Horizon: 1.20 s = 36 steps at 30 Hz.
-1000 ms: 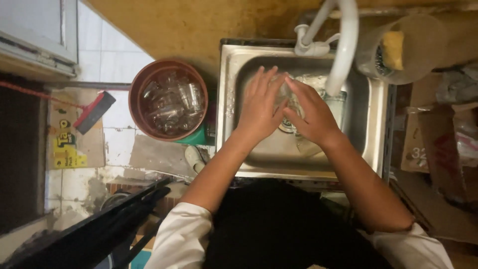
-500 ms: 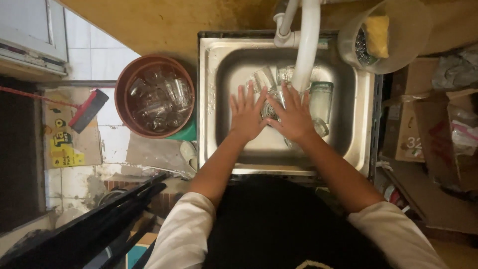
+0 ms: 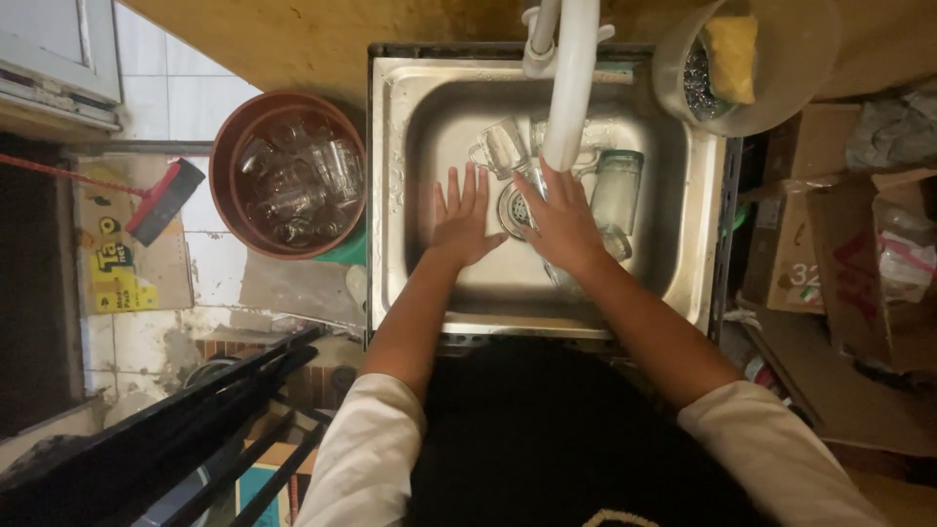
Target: Rinsing glass jars under a faucet and placing them into a plastic bucket for cleaning
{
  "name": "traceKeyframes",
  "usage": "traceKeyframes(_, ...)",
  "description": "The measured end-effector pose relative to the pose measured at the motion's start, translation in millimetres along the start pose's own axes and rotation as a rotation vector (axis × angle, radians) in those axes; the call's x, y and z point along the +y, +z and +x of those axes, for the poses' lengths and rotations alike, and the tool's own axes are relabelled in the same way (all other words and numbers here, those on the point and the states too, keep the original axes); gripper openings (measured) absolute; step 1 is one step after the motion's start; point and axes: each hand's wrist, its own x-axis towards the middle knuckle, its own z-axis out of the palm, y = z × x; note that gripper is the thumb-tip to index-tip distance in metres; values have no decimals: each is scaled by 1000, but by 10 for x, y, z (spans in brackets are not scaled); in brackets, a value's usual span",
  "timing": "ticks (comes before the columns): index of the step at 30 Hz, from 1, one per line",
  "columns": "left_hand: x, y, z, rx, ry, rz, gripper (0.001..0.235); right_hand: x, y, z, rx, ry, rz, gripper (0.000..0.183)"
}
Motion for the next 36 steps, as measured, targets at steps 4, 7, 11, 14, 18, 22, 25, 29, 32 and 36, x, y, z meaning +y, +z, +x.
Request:
traceKeyframes(4,-5,8,5,-3,13,-14,111,11,-33,-10,41,-23,-15,83)
traceKeyframes(7,-12,-17,8,-15,10,4,111,-10,-62,11,7,16,48,80)
traceKeyframes(11,-24,12,-19,-7,18,-46,112,-8,-62,-55,88,130,325,72)
traceKeyframes(14,-28,-44,-20,-1,28,-60,113,106,39,-43,160,231,432,67)
traceKeyframes(18,-29,-79,-59,-27,21,-63,114,180,236,-74,204,213,401,57)
traceKeyframes(22,-3,-122,-42,-13,20,-67,115,3,59,-47,355,134,322,58)
traceKeyframes(25,-3,-107,-88,4,-2,-100,112,-154,75,-57,448,91,254,53)
traceKeyframes(29,-12,-148,-40,87,-14,-192,102,-129,278,35,423,170,77,62)
traceKeyframes(32,-63,-10,48,164,-40,-266,103,-257,198,20,317,235,114,68)
traceKeyframes(36,-31,-33,11,188,-4,-312,106,-444,-13,-28,215,304,135,69)
